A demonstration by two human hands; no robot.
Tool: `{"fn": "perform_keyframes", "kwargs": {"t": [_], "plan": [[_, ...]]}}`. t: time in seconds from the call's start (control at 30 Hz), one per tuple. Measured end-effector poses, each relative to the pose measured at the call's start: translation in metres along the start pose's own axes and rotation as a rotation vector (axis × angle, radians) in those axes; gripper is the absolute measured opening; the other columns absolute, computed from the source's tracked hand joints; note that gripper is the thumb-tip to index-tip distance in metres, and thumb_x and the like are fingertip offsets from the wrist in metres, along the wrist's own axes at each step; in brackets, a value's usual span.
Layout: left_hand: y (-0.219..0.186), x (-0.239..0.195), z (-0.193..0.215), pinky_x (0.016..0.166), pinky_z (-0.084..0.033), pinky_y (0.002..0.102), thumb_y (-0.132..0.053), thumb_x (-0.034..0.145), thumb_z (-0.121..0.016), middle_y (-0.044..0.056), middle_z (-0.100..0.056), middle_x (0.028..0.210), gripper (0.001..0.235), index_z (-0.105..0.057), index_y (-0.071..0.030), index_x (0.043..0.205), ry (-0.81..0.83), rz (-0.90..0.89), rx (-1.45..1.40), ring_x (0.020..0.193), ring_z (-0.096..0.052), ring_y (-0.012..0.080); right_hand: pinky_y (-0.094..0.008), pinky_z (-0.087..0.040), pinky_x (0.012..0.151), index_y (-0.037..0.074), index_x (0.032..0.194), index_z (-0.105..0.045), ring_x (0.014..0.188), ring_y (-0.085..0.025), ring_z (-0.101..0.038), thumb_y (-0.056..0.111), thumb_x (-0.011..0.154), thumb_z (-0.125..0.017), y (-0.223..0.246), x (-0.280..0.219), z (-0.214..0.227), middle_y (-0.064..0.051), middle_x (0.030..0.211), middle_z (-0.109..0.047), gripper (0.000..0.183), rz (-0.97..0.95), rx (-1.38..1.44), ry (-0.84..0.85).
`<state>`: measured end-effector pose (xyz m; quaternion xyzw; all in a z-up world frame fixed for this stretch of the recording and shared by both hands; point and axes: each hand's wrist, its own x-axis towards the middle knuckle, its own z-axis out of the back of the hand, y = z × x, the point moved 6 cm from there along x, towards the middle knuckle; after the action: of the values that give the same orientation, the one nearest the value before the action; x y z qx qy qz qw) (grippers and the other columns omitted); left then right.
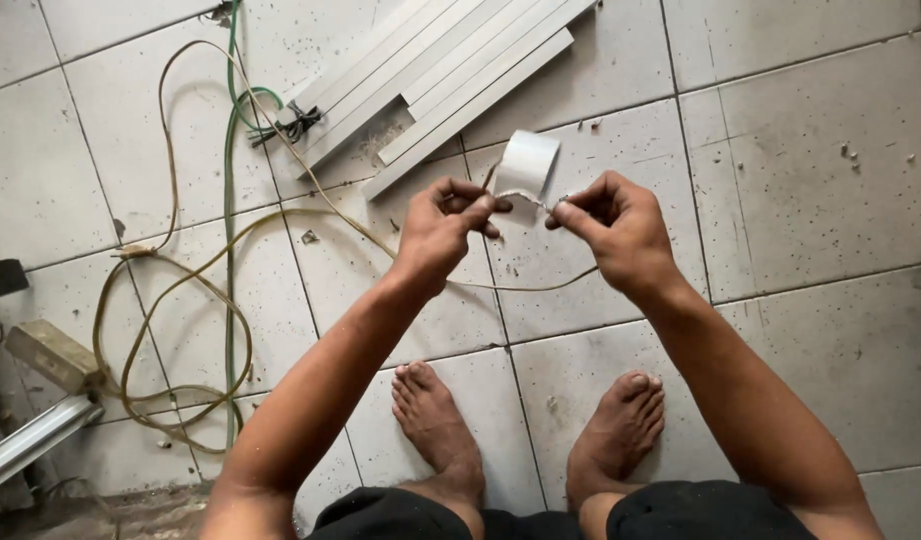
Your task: The person wraps electrical tape around a wire splice to provide insulation.
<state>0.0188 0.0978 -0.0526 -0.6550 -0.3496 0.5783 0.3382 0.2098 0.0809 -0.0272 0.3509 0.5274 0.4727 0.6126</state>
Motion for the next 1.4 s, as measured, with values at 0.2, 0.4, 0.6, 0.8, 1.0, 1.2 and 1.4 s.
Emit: {"fn": "perform_keyframes", "kwargs": {"t": [0.2, 0.4, 0.6, 0.8, 1.0, 1.2, 1.4], "plan": [[-0.104, -0.044, -0.013, 0.072, -0.055, 0.025, -0.002, 0.091, -0.061, 0.013, -0.065, 0.091, 0.013, -0.05, -0.002, 0.098, 0.233, -0.568, -0.051, 0.075, -0.067, 0.0173, -0.019, -0.049, 0.059, 0.005, 0.1, -0.054, 0.062, -0.005, -0.057, 0.005, 0.091, -0.067, 0.09, -0.027, 0.024, -0.006, 0.082, -0.066, 0.016, 0.571, 0.07, -0.062], [-0.095, -0.056, -0.011, 0.063, -0.055, 0.028, 0.008, 0.084, -0.064, 0.017, -0.068, 0.085, 0.01, -0.06, 0.002, 0.091, 0.43, -0.651, -0.044, 0.072, -0.062, 0.0163, -0.022, -0.039, 0.052, 0.002, 0.09, -0.058, 0.052, -0.011, -0.053, -0.013, 0.08, -0.07, 0.046, -0.049, 0.031, -0.011, 0.078, -0.067, 0.022, 0.696, 0.004, -0.175], [-0.107, -0.053, -0.004, 0.053, -0.051, 0.019, 0.0, 0.087, -0.069, 0.011, -0.064, 0.092, 0.009, -0.063, -0.002, 0.093, 0.224, -0.691, 0.038, 0.07, -0.056, 0.0098, -0.02, -0.033, 0.039, 0.002, 0.079, -0.057, 0.04, -0.008, -0.042, -0.011, 0.079, -0.076, 0.062, -0.045, 0.031, -0.008, 0.062, -0.061, 0.023, 0.695, 0.01, -0.186], [-0.097, -0.006, -0.007, 0.065, -0.054, 0.026, 0.0, 0.085, -0.071, 0.012, -0.069, 0.09, 0.008, -0.065, -0.002, 0.091, 0.137, -0.662, 0.035, 0.085, -0.064, 0.0143, -0.023, -0.045, 0.049, -0.003, 0.085, -0.058, 0.058, -0.011, -0.058, -0.013, 0.085, -0.072, 0.066, -0.007, 0.021, -0.017, 0.079, -0.068, 0.017, 0.671, 0.092, -0.216], [-0.125, -0.049, -0.018, 0.074, -0.059, 0.03, 0.005, 0.085, -0.069, 0.014, -0.069, 0.088, 0.007, -0.065, 0.0, 0.087, 0.178, -0.895, 0.022, 0.091, -0.068, 0.0238, -0.025, -0.041, 0.049, -0.006, 0.086, -0.058, 0.055, -0.015, -0.054, -0.007, 0.083, -0.078, 0.054, -0.025, 0.044, -0.02, 0.081, -0.066, 0.02, 0.814, 0.045, -0.28], [-0.119, -0.048, -0.013, 0.078, -0.048, 0.027, 0.003, 0.09, -0.064, 0.005, -0.067, 0.1, 0.014, -0.06, -0.009, 0.097, 0.254, -0.749, -0.064, 0.084, -0.057, 0.012, -0.019, -0.046, 0.059, 0.004, 0.092, -0.051, 0.07, -0.009, -0.059, -0.011, 0.087, -0.07, 0.081, -0.037, 0.035, -0.012, 0.09, -0.067, 0.025, 0.8, 0.084, -0.152], [-0.108, -0.032, -0.014, 0.048, -0.052, 0.02, 0.0, 0.088, -0.068, 0.016, -0.067, 0.109, 0.008, -0.063, -0.006, 0.092, 0.127, -0.678, 0.052, 0.081, -0.067, 0.0165, -0.019, -0.032, 0.044, 0.0, 0.082, -0.057, 0.048, -0.007, -0.046, -0.015, 0.083, -0.073, 0.071, -0.02, 0.033, -0.017, 0.084, -0.071, 0.021, 0.747, 0.008, -0.224]]}}
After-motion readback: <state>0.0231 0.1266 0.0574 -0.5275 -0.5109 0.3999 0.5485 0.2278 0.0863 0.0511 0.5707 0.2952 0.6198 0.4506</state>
